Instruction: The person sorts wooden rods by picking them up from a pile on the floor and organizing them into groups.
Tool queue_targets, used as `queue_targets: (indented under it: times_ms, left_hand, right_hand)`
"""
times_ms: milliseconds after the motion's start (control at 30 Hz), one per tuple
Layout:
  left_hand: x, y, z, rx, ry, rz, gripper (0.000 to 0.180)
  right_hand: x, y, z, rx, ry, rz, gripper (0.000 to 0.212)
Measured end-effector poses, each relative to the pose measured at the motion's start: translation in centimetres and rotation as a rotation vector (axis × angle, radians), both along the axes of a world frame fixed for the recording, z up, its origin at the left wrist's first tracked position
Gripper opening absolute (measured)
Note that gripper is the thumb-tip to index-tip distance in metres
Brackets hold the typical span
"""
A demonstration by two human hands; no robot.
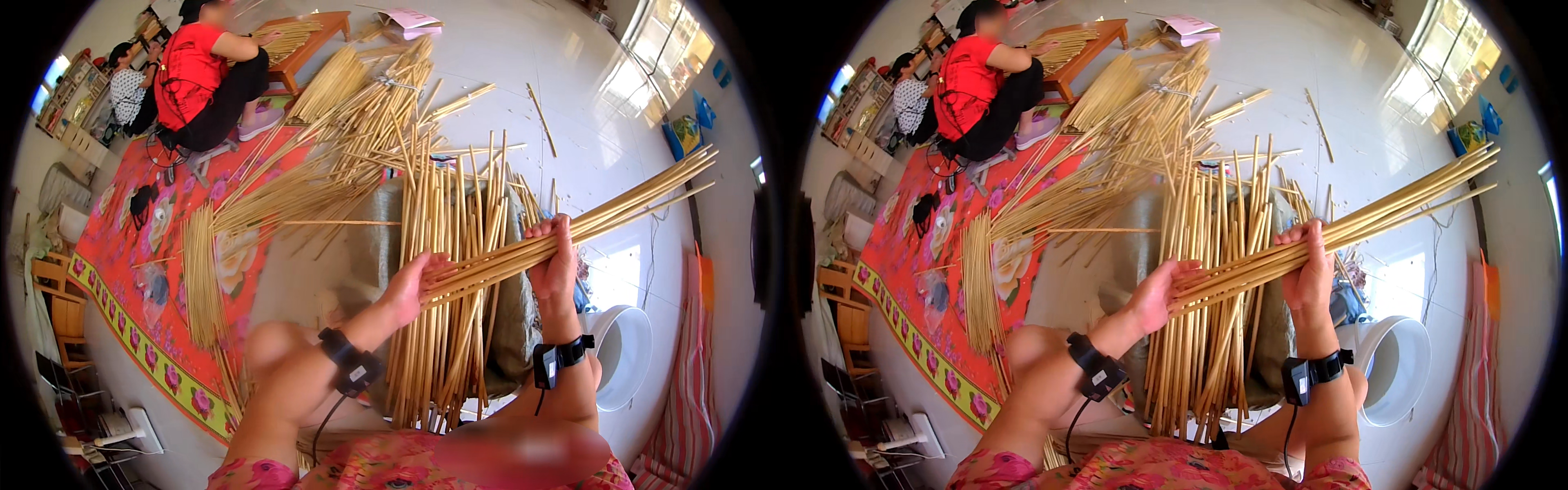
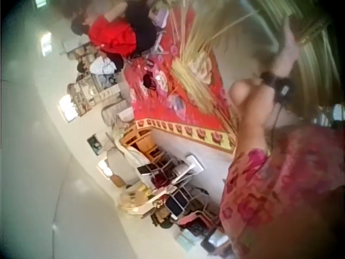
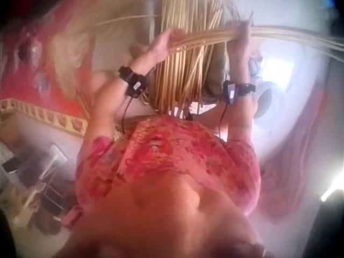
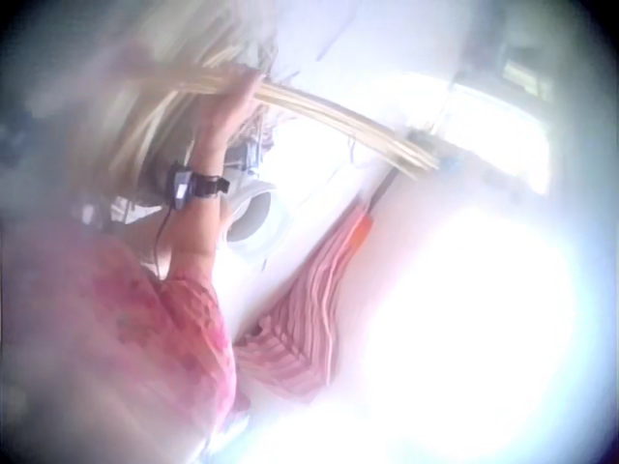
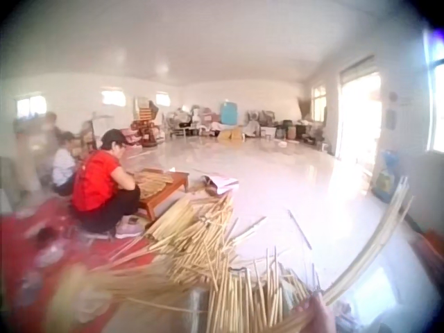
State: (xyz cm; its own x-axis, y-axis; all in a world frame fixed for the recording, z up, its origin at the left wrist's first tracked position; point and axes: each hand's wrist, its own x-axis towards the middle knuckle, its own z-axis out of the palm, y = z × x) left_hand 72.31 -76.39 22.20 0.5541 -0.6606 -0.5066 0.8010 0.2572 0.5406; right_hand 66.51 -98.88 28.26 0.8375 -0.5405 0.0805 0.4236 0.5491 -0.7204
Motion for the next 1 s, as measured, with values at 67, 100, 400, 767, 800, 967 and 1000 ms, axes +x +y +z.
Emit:
queue_targets:
  times_ms: [67,100,400,767,800,967,1000]
  left_hand:
    - [0.2,0.3,-0.4,-0.032,-0.003,0.008,0.047]
    - [0.3,0.4,-0.8,0.023,-0.026,0.04,0.047]
    - [-0.4,0.6,-1.2,-0.093,0.198,0.199,0.051]
    - [0.0,0.0,0.0,-0.048,0.02,0.147,0.047]
    - [0.0,0.0,0.1,-0.053,0.033,0.136,0.048]
    - [-0.2,0.0,-1.4,-0.067,-0.043,0.004,0.049]
    - [-0.1,0.0,-1.7,-0.064,-0.093,-0.034,0.049]
  right_hand:
    - [-0.1,-0.3,0.0,0.002,-0.015,0.02,0.02]
    - [-0.1,-0.6,0.3,-0.017,-0.033,0.014,0.023]
    - [-0.1,2.0,0.5,0.004,0.001,0.078,0.018]
    - [-0.4,3.2,0.5,-0.062,0.101,0.106,0.019]
    - [-0.5,3.4,0.1,-0.043,0.1,0.117,0.017]
    - [-0.3,3.1,-0.3,-0.002,0.092,0.171,0.015]
    - [-0.3,2.9,-0.3,0.005,0.087,0.187,0.015]
